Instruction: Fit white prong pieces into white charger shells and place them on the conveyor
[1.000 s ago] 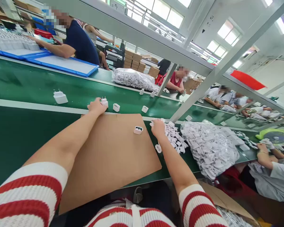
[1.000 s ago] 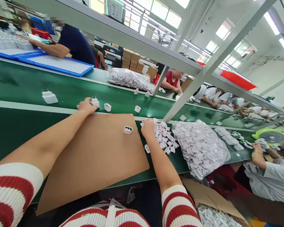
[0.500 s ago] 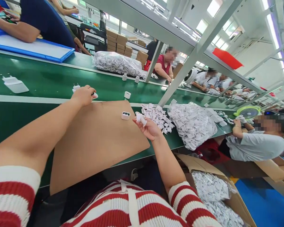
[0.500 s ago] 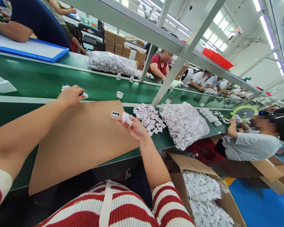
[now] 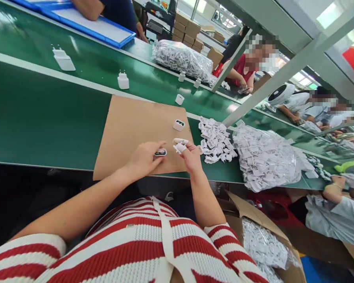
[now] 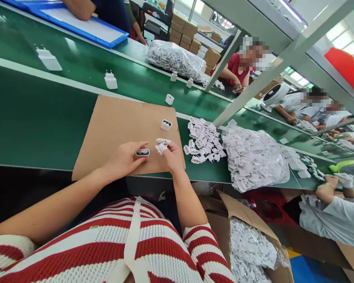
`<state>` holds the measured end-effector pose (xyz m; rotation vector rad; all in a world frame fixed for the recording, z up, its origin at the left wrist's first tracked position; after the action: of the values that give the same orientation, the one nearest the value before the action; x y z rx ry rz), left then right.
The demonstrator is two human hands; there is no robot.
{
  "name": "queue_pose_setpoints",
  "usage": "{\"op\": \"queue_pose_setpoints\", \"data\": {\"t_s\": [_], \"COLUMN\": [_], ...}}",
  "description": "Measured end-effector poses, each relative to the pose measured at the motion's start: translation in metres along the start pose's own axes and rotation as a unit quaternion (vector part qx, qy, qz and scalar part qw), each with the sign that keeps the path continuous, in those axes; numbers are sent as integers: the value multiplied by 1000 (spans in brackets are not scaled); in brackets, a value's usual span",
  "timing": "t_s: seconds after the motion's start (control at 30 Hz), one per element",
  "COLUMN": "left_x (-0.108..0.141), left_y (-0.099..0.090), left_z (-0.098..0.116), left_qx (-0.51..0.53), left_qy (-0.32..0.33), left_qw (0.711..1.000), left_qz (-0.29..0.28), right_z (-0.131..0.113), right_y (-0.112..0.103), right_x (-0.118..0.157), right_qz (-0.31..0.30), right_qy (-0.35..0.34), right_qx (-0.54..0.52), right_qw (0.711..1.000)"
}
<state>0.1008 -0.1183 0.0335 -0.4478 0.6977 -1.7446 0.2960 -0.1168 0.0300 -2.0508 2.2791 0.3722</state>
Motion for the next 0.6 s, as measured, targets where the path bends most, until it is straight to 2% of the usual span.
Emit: {"op": "queue_pose_setpoints", "data": {"t_s": [0.1,0.17,0.23,0.3,0.37,0.4,0.47,0.53,0.6], "left_x": [1,0,-1,-2,-2,-2,-2,-1,0], "left_y": [15,19,18,16,13,13,12,13,14], "left_z": [-19,-25,-26,-24,-23,-22,-23,-24,-24], "left_qx": [159,184,172,155,139,134,128,124,121], "left_qy": [-76,-92,-84,-68,-48,-41,-39,-44,-42], "left_qw": [984,978,981,985,989,990,991,991,992], "left_qz": [-6,-17,-19,-16,-8,-2,6,6,5], "right_z": [6,7,3,-6,-18,-24,-33,-37,-37], "right_y": [1,0,2,6,11,15,22,28,32], "right_x": [5,7,10,13,14,14,13,11,9], "right_qz": [9,-10,-57,-100,-126,-142,-191,-247,-284], "right_qy": [14,27,38,6,-78,-124,-196,-235,-257], "right_qx": [6,13,17,40,128,194,328,416,458], "right_qw": [1000,1000,997,994,981,963,904,843,802]}}
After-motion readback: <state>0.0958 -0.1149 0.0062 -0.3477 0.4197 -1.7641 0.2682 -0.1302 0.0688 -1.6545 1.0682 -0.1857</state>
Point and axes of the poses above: each hand's wrist, its own x-axis away from the middle knuckle, its own y-axis out of the palm, z = x × y, the point moved 2 cm from there along -x, towards the middle knuckle, and after that the axes turned 14 degrees about -y, right-handed, at the moved point
